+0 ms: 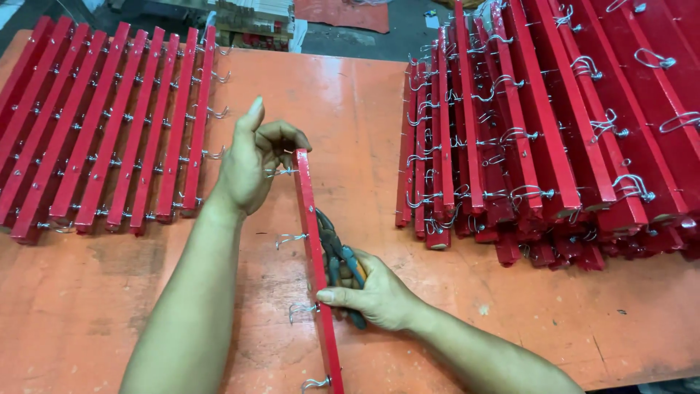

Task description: Trimming or crimping metal hooks on red metal bars using pliers

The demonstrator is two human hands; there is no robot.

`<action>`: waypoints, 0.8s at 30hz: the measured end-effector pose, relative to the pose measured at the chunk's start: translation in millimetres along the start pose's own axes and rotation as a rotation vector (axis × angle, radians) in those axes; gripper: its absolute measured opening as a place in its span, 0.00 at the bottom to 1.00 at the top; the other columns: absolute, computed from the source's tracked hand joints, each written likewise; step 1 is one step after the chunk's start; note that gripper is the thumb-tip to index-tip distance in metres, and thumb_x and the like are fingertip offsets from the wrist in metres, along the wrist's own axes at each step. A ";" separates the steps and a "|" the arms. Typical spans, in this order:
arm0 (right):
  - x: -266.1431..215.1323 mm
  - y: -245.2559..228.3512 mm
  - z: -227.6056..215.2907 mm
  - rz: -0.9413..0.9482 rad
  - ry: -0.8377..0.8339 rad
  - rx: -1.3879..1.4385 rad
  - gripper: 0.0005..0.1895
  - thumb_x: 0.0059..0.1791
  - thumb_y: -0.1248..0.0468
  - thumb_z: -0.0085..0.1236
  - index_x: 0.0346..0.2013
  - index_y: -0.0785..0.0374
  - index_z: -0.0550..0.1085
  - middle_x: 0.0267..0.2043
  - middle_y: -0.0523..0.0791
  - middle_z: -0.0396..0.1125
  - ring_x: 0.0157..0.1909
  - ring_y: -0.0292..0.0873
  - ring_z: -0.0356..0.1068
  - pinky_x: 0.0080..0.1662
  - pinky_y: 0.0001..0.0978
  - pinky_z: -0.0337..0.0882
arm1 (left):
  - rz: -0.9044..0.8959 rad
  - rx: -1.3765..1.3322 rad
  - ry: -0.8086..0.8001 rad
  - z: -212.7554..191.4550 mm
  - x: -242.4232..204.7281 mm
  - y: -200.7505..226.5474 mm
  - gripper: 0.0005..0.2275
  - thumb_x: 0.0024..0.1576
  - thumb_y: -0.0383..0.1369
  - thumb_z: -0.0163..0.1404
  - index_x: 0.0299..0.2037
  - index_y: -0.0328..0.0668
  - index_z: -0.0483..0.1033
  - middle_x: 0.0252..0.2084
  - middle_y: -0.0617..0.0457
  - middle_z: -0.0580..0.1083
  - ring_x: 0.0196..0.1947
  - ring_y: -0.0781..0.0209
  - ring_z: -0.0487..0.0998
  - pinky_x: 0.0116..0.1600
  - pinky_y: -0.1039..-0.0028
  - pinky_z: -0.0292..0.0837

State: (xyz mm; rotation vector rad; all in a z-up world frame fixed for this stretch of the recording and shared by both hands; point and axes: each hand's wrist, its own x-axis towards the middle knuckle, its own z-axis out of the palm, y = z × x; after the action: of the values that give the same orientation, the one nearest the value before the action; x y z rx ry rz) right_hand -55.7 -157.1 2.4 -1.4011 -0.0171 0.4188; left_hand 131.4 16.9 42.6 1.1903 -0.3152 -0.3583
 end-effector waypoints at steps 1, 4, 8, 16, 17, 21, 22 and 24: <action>0.1 2.0 -1.2 0.000 0.003 0.001 0.17 0.44 0.64 0.67 0.33 0.61 0.65 0.22 0.41 0.60 0.22 0.38 0.66 0.26 0.28 0.69 | -0.002 0.000 -0.002 0.0 -1.0 -2.5 0.31 0.61 0.55 0.29 0.29 0.35 0.77 0.29 0.48 0.74 0.29 0.63 0.68 0.32 0.74 0.58; 0.7 6.1 -3.8 0.024 -0.043 0.005 0.18 0.44 0.64 0.68 0.35 0.60 0.64 0.23 0.40 0.59 0.23 0.36 0.65 0.27 0.27 0.69 | 0.062 0.014 -0.075 -1.8 -5.1 -9.3 0.27 0.62 0.52 0.29 0.30 0.37 0.73 0.29 0.52 0.70 0.28 0.65 0.64 0.35 0.73 0.56; 4.7 0.8 -10.9 0.054 -0.093 -0.046 0.19 0.44 0.63 0.67 0.42 0.62 0.67 0.30 0.41 0.63 0.27 0.35 0.67 0.27 0.26 0.71 | 0.063 0.038 -0.085 -3.7 -10.2 -8.4 0.22 0.60 0.50 0.32 0.27 0.41 0.70 0.28 0.55 0.66 0.29 0.66 0.61 0.36 0.75 0.53; 19.4 -70.1 -67.8 0.013 -0.218 -0.437 0.17 0.50 0.61 0.58 0.47 0.71 0.69 0.29 0.50 0.72 0.26 0.40 0.73 0.26 0.30 0.74 | 0.294 0.053 -0.157 -11.4 -10.3 -25.0 0.18 0.60 0.41 0.40 0.26 0.31 0.69 0.24 0.44 0.62 0.25 0.59 0.60 0.28 0.75 0.57; 18.6 -85.7 -66.9 0.021 -0.254 -0.499 0.14 0.52 0.61 0.53 0.46 0.70 0.71 0.28 0.51 0.74 0.26 0.41 0.75 0.26 0.30 0.75 | 0.295 0.056 -0.180 -11.6 -9.3 -25.6 0.16 0.58 0.40 0.42 0.26 0.31 0.69 0.23 0.45 0.61 0.24 0.61 0.60 0.26 0.76 0.57; 21.7 -115.2 -73.1 0.081 -0.408 -0.517 0.21 0.54 0.60 0.45 0.58 0.72 0.67 0.36 0.53 0.77 0.32 0.43 0.80 0.33 0.38 0.83 | 0.336 0.013 -0.206 -5.4 -8.7 -28.0 0.13 0.54 0.37 0.46 0.25 0.32 0.68 0.20 0.47 0.60 0.20 0.64 0.58 0.22 0.77 0.54; 22.0 -120.8 -73.1 0.081 -0.407 -0.519 0.21 0.54 0.60 0.45 0.58 0.72 0.67 0.36 0.53 0.77 0.32 0.43 0.80 0.33 0.38 0.83 | 0.337 0.012 -0.207 -3.3 -10.0 -27.1 0.13 0.54 0.37 0.46 0.25 0.32 0.68 0.20 0.47 0.60 0.20 0.64 0.58 0.22 0.77 0.54; 22.7 -131.5 -72.9 0.155 -0.493 -0.484 0.25 0.55 0.59 0.45 0.64 0.69 0.62 0.43 0.55 0.75 0.41 0.48 0.81 0.36 0.42 0.83 | 0.345 -0.043 -0.226 0.8 -13.0 -25.9 0.10 0.54 0.35 0.48 0.25 0.36 0.69 0.20 0.52 0.60 0.20 0.69 0.58 0.23 0.83 0.53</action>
State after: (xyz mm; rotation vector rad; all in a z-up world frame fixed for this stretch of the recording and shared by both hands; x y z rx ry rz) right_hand 20.1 -233.9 109.5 -1.7445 -0.4383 0.9272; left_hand 116.6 13.3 17.9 1.0319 -0.6953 -0.1963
